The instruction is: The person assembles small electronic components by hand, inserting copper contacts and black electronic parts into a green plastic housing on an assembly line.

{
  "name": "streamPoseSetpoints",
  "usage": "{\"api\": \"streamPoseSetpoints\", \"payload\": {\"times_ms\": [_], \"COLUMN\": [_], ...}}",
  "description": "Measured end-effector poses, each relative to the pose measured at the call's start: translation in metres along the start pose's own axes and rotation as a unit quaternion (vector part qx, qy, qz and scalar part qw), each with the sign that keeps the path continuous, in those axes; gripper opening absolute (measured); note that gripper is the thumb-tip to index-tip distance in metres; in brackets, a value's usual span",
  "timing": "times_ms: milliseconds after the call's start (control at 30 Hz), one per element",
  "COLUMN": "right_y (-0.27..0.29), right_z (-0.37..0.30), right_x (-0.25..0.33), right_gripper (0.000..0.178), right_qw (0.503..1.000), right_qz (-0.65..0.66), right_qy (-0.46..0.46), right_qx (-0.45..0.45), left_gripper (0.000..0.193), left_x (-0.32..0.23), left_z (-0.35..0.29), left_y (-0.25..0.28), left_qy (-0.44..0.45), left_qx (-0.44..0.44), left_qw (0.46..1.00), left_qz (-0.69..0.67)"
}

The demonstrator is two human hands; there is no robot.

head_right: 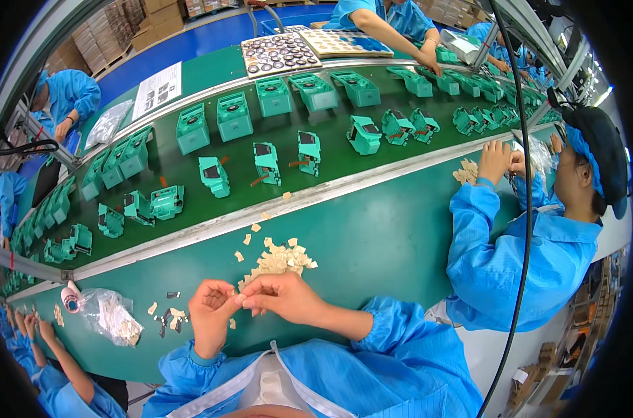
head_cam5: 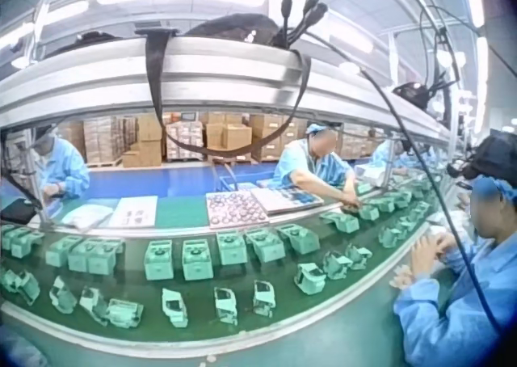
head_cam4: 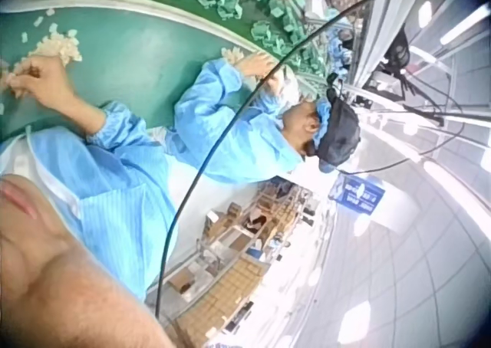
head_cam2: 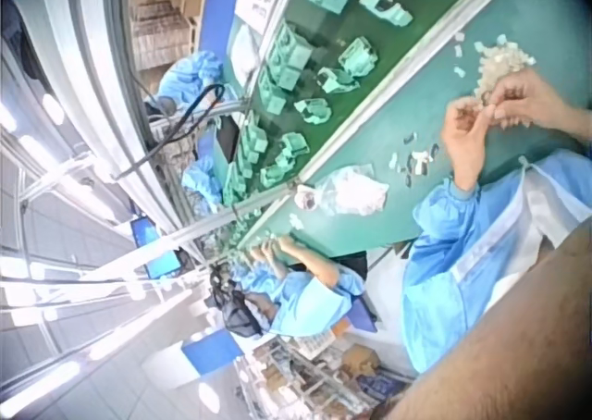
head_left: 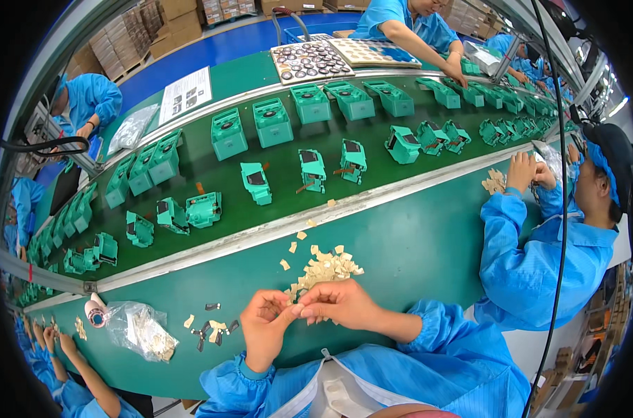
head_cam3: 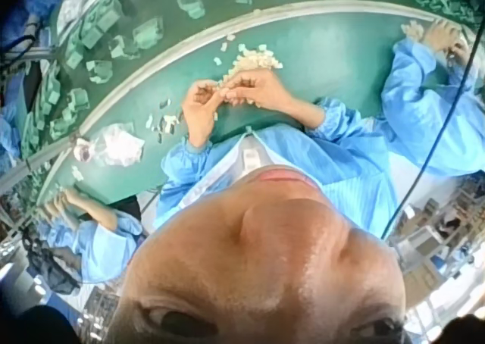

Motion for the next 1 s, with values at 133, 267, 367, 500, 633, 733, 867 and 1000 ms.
{"api": "streamPoseSetpoints", "payload": {"times_ms": [133,267,367,500,633,733,867,1000], "right_y": [-0.002,0.007,0.002,-0.001,0.009,0.023,0.035,0.029], "right_z": [0.002,0.000,0.002,0.003,0.002,-0.007,0.010,0.008], "right_x": [-0.017,-0.017,-0.006,-0.017,-0.019,0.010,0.008,0.009], "right_gripper": [0.019,0.019,0.020,0.018,0.011,0.010,0.016,0.019], "right_qw": [0.994,0.990,0.989,0.994,0.990,0.989,0.992,0.989], "right_qz": [0.079,0.103,0.093,0.056,0.076,0.077,0.089,0.105], "right_qy": [0.001,0.034,0.049,0.018,-0.038,-0.010,0.008,0.041], "right_qx": [-0.081,-0.088,-0.106,-0.092,-0.116,-0.122,-0.090,-0.100], "left_gripper": [0.016,0.016,0.016,0.016,0.015,0.034,0.038,0.030], "left_x": [0.015,0.016,0.019,0.032,0.028,-0.018,-0.015,-0.005], "left_z": [0.001,0.005,0.004,0.009,0.009,0.012,0.027,0.026], "left_y": [-0.001,-0.013,-0.014,-0.010,-0.006,-0.017,-0.024,-0.027], "left_qy": [0.023,0.011,-0.029,-0.032,-0.038,-0.296,-0.443,-0.457], "left_qx": [-0.024,-0.017,-0.047,-0.048,-0.036,0.016,0.079,0.090], "left_qw": [0.997,0.997,0.995,0.985,0.995,0.914,0.755,0.750], "left_qz": [-0.064,-0.077,-0.086,-0.161,-0.082,0.277,0.476,0.470]}}
Point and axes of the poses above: each hand's wrist, its own z-axis towards the middle knuckle, its own y-axis out of the back of the hand, x = y × z, the point moved 3 cm from there along z, towards the middle knuckle, and after that the axes turned 12 degrees about -z, right-handed, at the moved point
